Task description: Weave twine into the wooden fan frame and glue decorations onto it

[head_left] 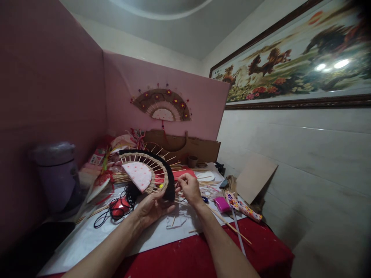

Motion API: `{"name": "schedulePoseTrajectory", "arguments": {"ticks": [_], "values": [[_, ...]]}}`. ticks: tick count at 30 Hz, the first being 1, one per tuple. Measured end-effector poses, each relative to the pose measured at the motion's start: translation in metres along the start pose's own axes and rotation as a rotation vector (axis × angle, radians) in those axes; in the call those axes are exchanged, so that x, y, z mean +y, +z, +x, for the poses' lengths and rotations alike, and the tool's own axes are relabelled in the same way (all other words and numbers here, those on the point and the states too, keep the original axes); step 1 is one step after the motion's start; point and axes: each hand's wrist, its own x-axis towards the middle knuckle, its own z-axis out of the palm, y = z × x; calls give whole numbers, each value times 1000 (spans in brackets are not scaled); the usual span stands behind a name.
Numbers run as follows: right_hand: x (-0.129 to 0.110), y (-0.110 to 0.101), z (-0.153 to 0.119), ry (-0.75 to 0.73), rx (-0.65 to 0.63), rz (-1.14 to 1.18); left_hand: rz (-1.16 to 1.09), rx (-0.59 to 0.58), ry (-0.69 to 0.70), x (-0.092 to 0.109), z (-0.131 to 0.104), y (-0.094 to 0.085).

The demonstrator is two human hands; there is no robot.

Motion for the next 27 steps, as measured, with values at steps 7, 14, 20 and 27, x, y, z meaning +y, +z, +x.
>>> {"name": "schedulePoseTrajectory", "arguments": {"ticks": [7, 14, 20, 27], "values": [[-3, 0, -1, 32, -2, 35, 54, 13, -48, 1, -2, 0], [-2, -1, 0, 37, -3, 65, 54, 42, -8, 1, 0, 0], [0, 1, 2, 61, -27, 128, 57, 34, 25, 1, -2, 6], [-8, -1, -3, -14, -53, -14, -35, 3, 167, -2, 0, 7]]}}
